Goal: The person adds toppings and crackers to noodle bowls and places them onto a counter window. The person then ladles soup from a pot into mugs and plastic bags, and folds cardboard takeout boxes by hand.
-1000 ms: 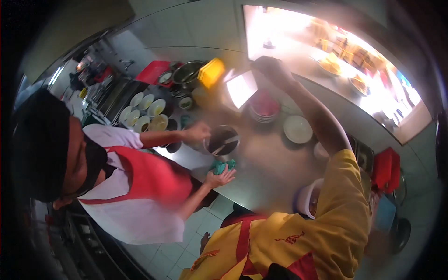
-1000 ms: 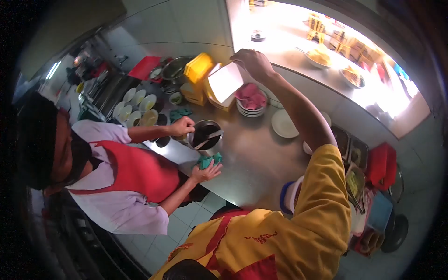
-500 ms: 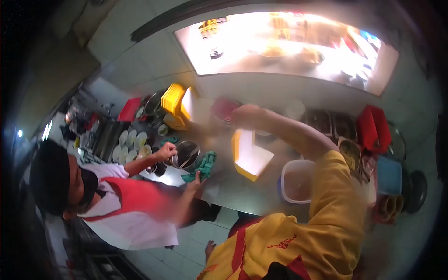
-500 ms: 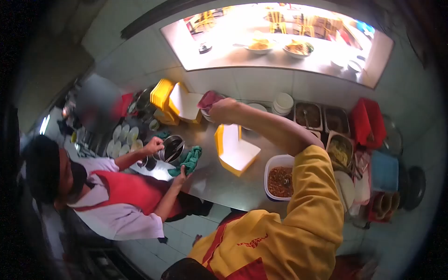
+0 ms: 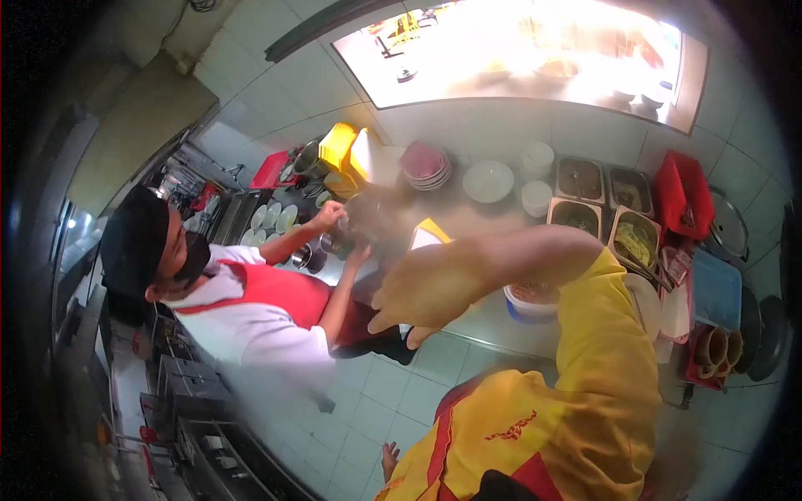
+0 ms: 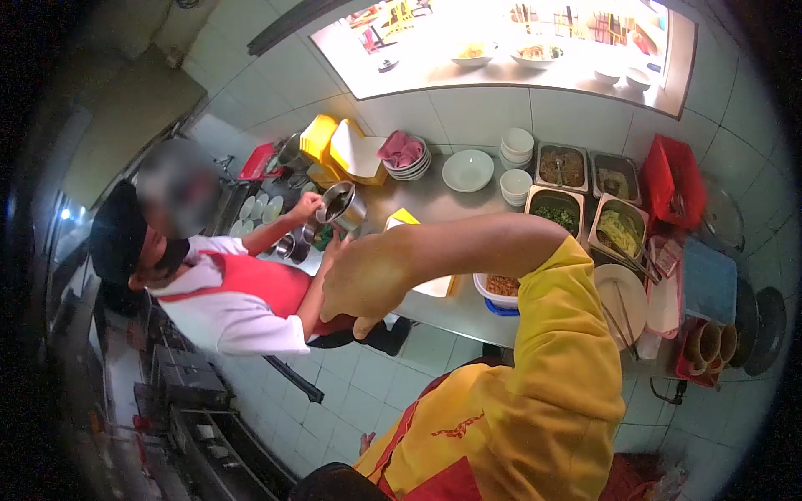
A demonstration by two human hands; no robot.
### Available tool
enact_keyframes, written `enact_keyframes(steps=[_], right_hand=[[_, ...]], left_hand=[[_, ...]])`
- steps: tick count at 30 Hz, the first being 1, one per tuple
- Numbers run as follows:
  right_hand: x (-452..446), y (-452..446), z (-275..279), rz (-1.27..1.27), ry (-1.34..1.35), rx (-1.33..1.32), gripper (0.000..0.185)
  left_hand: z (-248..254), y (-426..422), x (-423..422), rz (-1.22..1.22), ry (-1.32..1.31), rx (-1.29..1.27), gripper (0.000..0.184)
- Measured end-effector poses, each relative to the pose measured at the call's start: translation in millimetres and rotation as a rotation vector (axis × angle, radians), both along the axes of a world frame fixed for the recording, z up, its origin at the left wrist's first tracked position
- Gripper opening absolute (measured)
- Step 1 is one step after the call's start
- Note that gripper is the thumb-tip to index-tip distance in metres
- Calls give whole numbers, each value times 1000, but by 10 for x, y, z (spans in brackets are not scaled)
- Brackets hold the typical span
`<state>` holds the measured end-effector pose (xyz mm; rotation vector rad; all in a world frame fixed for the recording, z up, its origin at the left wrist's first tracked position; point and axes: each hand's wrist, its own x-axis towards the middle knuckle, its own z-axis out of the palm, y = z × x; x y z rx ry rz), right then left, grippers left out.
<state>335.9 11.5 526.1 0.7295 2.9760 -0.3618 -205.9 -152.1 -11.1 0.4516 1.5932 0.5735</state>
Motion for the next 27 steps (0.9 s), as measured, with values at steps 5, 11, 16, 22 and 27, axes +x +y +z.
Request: enact_keyframes(steps=[5,11,16,22,27], right_hand=[[-283,-798,34,0,58,33,52],[-238,-1859,87,38,242,-112,54],[-155,-2526,231,-281,369,-314,54],[109,-3170,334,-591,276,-312,52],[731,-3510,118,-753,364,-381,55]], left_hand=[[-451,-529,-278,-21,-71,-4,67],[184,-1256,391,-188,73,-10,70],[-234,-2169,302,-307,10,146,66],[-542,-2728,392,-77,-1,-196,67],[-447,-2544,795,-136,70,-169,64]])
